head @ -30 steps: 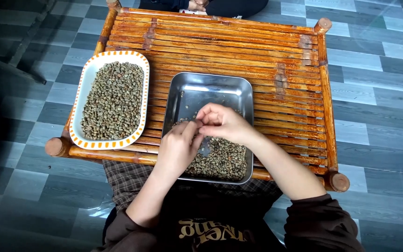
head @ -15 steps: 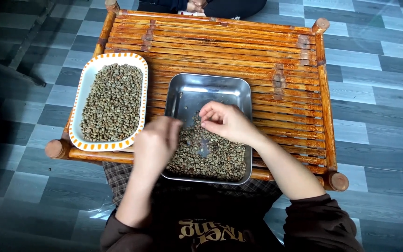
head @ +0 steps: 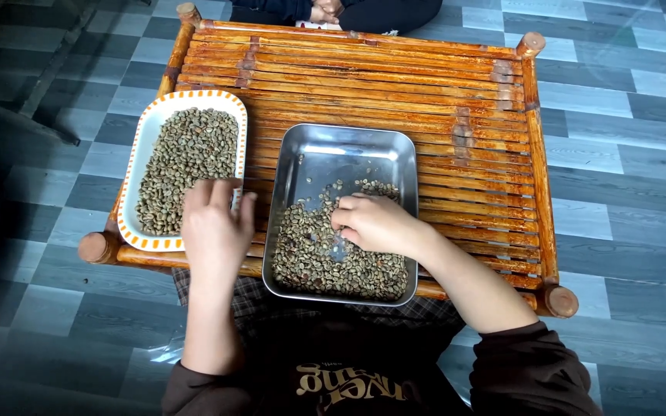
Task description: Manually sorting green coffee beans in a metal tray to inspect for quality or remove defects.
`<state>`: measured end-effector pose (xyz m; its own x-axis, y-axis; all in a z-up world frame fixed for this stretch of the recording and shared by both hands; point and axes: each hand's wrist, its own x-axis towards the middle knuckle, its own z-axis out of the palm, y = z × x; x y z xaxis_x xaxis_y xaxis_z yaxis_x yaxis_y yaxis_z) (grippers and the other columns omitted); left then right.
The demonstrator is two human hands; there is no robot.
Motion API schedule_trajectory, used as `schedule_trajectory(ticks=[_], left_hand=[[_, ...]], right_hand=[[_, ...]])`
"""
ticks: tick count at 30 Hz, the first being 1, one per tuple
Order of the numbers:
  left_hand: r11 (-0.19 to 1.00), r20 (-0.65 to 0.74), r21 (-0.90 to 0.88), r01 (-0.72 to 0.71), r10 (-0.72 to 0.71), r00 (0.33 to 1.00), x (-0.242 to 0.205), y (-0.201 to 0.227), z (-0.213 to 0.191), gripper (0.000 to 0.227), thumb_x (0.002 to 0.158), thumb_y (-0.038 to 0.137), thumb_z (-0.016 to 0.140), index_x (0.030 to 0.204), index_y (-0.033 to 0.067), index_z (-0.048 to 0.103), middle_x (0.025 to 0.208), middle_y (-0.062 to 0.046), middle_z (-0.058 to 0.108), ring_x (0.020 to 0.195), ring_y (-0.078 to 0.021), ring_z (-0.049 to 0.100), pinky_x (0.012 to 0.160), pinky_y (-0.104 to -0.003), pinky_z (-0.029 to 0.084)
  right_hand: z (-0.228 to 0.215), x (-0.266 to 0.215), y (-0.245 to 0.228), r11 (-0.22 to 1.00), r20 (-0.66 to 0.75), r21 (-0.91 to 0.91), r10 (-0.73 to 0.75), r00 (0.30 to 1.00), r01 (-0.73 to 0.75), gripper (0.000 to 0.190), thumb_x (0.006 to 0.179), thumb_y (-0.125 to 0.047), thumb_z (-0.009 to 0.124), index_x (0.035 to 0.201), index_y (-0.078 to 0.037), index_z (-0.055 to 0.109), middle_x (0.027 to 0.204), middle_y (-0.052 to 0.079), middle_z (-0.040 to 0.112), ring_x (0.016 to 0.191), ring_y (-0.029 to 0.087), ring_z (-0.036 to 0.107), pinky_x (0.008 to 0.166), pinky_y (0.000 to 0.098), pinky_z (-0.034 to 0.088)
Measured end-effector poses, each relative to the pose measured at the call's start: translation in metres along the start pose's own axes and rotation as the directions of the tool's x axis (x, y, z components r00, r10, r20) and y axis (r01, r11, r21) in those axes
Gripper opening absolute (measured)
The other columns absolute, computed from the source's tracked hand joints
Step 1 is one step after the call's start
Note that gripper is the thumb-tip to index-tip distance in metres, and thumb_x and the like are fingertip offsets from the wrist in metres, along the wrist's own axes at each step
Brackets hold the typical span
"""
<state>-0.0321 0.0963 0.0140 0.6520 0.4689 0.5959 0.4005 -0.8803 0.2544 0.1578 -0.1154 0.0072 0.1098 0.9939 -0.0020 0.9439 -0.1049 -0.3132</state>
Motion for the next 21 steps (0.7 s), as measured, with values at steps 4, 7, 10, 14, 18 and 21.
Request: schedule_trajectory(ticks=[4,7,10,14,18,21], left_hand=[[0.997,0.108,-0.081,-0.012,0.021,0.994,-0.008,0.023,0.013,0.021,0.088,0.027,0.082,0.103,0.0143,0.073,0.089,-0.008,0.062,0.088,-0.0336,0.068,0.076,-0.043,0.056],[0.975,0.261,-0.222,-0.018,0.077,0.962,-0.009,0.056,0.0,0.018,0.087,0.022,0.08,0.102,0.0148,0.075,0.084,-0.008,0.066,0.084,-0.0352,0.07,0.074,-0.044,0.057],[0.959,0.381,-0.261,-0.111,0.208,0.901,-0.014,0.063,0.009,0.018,0.086,0.023,0.078,0.102,0.0169,0.074,0.087,-0.006,0.068,0.082,-0.0334,0.074,0.072,-0.044,0.061],[0.961,0.389,-0.257,-0.101,0.199,0.9,-0.009,0.06,0.005,0.014,0.089,0.018,0.076,0.103,0.0139,0.074,0.089,-0.01,0.069,0.081,-0.0359,0.074,0.069,-0.045,0.061],[0.952,0.356,-0.281,-0.122,0.222,0.908,-0.008,0.059,0.002,0.011,0.093,0.012,0.07,0.104,0.012,0.07,0.093,-0.01,0.066,0.081,-0.0401,0.073,0.068,-0.047,0.061],[0.941,0.397,-0.309,-0.138,0.26,0.88,-0.005,0.063,0.002,0.011,0.095,0.007,0.069,0.105,0.0093,0.072,0.095,-0.012,0.066,0.086,-0.0399,0.073,0.069,-0.042,0.062]], right_hand=[[0.013,0.001,0.009,0.998,-0.024,-0.034,-0.047,0.999,0.047,0.006,0.088,-0.014,0.067,0.094,-0.014,0.066,0.091,0.008,0.065,0.094,0.032,0.069,0.081,0.0426,0.059],[0.017,0.003,0.014,0.997,-0.015,-0.043,-0.058,0.998,0.057,0.005,0.089,-0.013,0.065,0.094,-0.014,0.065,0.091,0.008,0.065,0.094,0.033,0.07,0.081,0.0429,0.059],[0.019,0.005,0.02,0.999,0.006,0.019,-0.032,0.999,0.032,0.007,0.087,-0.009,0.063,0.092,-0.014,0.067,0.086,0.005,0.065,0.088,0.027,0.071,0.08,0.0375,0.059],[-0.002,-0.001,0.022,0.984,-0.04,0.174,0.032,0.999,-0.025,0.008,0.085,-0.006,0.064,0.091,-0.01,0.068,0.084,0.008,0.066,0.083,0.028,0.07,0.078,0.0398,0.058],[-0.018,-0.006,0.021,0.96,-0.132,0.279,0.028,0.991,0.01,0.009,0.079,-0.005,0.067,0.087,-0.009,0.063,0.077,0.008,0.063,0.073,0.028,0.069,0.069,0.0411,0.057],[-0.03,-0.008,0.017,0.949,-0.128,0.314,0.028,0.991,0.014,0.008,0.081,-0.003,0.065,0.086,-0.007,0.063,0.074,0.008,0.062,0.068,0.027,0.066,0.066,0.0395,0.056]])
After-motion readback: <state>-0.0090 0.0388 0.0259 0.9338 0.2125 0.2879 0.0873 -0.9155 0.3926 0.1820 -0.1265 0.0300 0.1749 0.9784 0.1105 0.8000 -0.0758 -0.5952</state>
